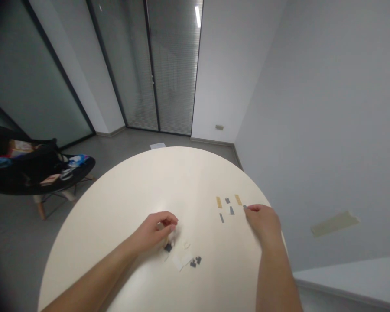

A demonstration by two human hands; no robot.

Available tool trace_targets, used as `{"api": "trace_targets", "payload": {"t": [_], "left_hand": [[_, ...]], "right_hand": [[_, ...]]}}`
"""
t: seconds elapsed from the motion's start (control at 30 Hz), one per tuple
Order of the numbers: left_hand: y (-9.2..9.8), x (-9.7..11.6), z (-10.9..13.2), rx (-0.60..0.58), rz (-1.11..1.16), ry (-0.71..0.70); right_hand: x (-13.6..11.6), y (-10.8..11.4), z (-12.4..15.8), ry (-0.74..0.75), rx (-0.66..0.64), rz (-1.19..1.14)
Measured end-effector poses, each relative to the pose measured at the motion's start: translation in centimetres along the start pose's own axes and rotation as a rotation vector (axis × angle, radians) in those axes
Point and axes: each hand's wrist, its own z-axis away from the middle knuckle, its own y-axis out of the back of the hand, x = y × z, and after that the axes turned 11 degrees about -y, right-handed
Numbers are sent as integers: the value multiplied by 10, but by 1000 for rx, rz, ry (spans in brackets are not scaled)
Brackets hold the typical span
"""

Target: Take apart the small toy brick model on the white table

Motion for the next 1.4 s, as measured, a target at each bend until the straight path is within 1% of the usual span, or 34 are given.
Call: {"api": "trace_targets", "payload": {"t": [0.13, 0.4, 0.6, 0.8, 0.83, 0.97, 1.03, 1.13, 1.23, 1.4], "left_hand": [[0, -1, 0, -11, -21, -11], [-1, -3, 0, -12, -19, -5], [-1, -2, 0, -42, -12, 19], [-1, -2, 0, -48, -17, 22], [-1, -2, 0, -48, -17, 19], [0, -1, 0, -55, -32, 4], [1, -1, -1, -62, -44, 5], [6, -2, -1, -57, -52, 16], [16, -6, -1, -52, -66, 37], [34, -8, 0, -156, -156, 69]], "right_hand": [[-2, -3, 2, 51, -5, 50], [5, -12, -4, 59, -13, 156], [7, -13, -5, 37, -4, 172], [6, -13, -3, 123, 115, 132], [6, -14, -4, 122, 110, 121], [9, -19, -9, 116, 17, 78], [12, -22, -12, 107, 5, 70], [13, -24, -14, 99, 11, 60], [13, -24, -15, 91, 9, 59], [13, -26, -16, 86, -9, 71]]}}
